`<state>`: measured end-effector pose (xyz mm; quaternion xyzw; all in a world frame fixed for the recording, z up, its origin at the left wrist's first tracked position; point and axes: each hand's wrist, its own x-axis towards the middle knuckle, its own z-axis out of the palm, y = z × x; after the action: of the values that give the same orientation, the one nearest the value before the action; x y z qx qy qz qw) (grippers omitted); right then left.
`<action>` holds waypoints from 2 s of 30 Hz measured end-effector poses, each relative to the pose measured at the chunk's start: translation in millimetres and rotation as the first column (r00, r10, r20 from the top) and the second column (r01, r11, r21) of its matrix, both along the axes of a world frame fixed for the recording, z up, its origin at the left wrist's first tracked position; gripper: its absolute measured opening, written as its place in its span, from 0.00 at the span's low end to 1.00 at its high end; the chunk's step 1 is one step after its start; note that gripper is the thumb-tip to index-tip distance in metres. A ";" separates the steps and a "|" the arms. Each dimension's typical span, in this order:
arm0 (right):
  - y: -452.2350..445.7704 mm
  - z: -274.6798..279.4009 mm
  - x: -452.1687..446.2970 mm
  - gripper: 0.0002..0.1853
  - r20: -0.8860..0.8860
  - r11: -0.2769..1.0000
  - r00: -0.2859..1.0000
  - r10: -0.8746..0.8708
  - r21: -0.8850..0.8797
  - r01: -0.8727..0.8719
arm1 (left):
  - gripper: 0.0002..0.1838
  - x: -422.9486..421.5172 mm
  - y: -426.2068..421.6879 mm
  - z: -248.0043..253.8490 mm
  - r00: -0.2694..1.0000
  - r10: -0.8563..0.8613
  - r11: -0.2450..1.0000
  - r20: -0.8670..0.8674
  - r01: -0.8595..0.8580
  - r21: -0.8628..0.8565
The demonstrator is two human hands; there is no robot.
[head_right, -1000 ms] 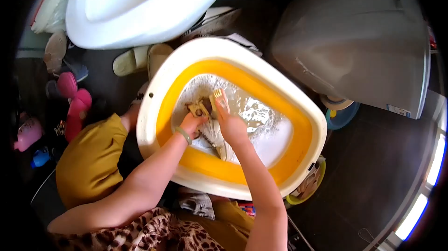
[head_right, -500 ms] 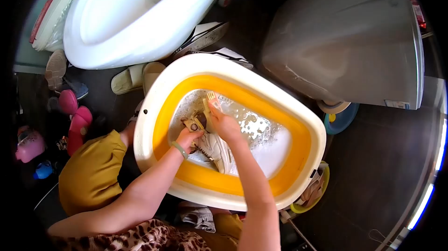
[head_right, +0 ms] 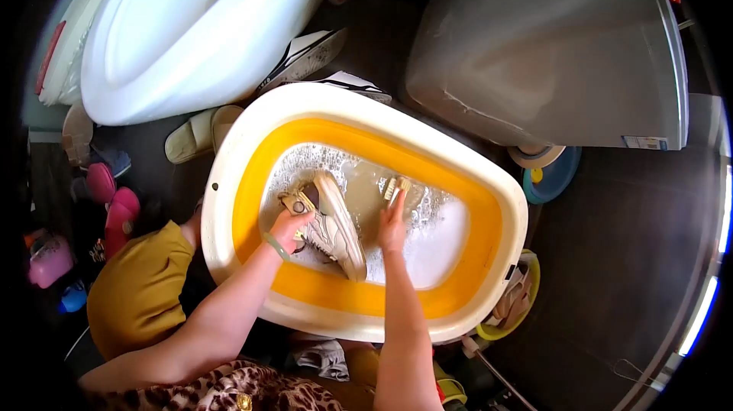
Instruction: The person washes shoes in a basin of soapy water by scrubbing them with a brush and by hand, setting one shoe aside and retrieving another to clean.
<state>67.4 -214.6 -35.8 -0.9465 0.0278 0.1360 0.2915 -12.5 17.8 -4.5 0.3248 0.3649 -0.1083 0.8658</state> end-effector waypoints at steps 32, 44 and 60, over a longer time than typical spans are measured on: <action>23.6 110.6 -30.7 0.26 -0.212 0.972 0.953 0.218 -0.037 -0.231 | 0.26 1.6 -4.0 4.7 0.985 -0.081 0.997 -0.151 0.079 -0.022; 104.6 100.6 -39.2 0.23 0.171 0.778 0.763 0.623 -0.236 -0.582 | 0.29 6.5 0.8 14.2 0.969 -0.097 0.993 -0.228 0.078 -0.088; 82.7 120.1 -42.5 0.23 0.004 0.692 0.743 0.669 -0.368 -0.621 | 0.35 12.2 -4.7 10.3 0.945 -0.057 0.998 -0.324 0.054 -0.018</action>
<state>24.8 -131.8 84.3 -0.9380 -0.3038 0.1569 0.0565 -0.3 13.1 5.7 0.3090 0.4924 -0.1860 0.7921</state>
